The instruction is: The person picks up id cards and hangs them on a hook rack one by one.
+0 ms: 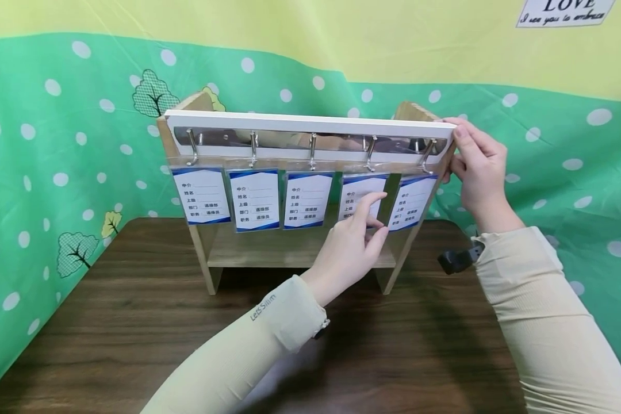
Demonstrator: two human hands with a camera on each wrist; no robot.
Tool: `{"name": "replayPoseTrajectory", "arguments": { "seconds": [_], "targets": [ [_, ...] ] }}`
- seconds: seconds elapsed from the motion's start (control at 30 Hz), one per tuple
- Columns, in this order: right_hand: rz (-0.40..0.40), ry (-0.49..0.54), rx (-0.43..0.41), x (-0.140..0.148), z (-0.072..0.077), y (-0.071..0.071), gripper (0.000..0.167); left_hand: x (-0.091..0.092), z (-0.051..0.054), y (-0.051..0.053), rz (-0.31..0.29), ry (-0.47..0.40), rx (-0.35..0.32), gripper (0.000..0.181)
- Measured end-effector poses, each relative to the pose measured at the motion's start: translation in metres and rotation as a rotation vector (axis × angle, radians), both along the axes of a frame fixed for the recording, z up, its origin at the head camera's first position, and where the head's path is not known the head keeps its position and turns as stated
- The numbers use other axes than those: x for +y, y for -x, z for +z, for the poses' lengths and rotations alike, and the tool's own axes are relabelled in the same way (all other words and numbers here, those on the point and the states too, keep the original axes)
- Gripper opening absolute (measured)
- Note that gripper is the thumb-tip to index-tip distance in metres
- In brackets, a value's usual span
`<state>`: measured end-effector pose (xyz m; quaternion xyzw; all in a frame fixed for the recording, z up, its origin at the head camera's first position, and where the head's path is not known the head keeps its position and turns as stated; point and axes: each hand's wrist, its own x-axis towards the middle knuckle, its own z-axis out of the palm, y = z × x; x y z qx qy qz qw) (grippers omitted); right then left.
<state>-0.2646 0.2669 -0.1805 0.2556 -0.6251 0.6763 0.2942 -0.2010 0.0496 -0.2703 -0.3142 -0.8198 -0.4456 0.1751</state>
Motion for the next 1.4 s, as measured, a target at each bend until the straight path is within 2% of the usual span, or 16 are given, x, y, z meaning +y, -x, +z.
{"name": "replayPoseTrajectory", "arguments": {
  "seconds": [0.23, 0.63, 0.93, 1.17, 1.33, 1.4],
  "targets": [
    [-0.049, -0.018, 0.03, -0.003, -0.001, 0.0, 0.029, -0.013, -0.002, -0.003, -0.001, -0.017, -0.017, 0.052],
    [-0.035, 0.009, 0.026, -0.004, -0.001, -0.002, 0.027, -0.042, -0.006, -0.01, 0.038, -0.056, -0.021, 0.048],
    [-0.039, 0.01, 0.033, -0.004, -0.002, -0.001, 0.027, -0.057, -0.006, -0.014, 0.047, -0.115, 0.021, 0.044],
    [0.02, 0.033, 0.028, -0.003, -0.002, -0.002, 0.028, -0.07, -0.004, -0.017, 0.046, -0.124, 0.032, 0.041],
    [0.004, 0.069, 0.011, -0.008, -0.003, -0.004, 0.031, -0.085, -0.006, -0.018, 0.056, -0.129, 0.042, 0.04],
    [-0.029, 0.069, -0.008, -0.01, -0.002, -0.006, 0.034, -0.091, -0.01, -0.02, 0.07, -0.119, 0.038, 0.04]
  ]
}}
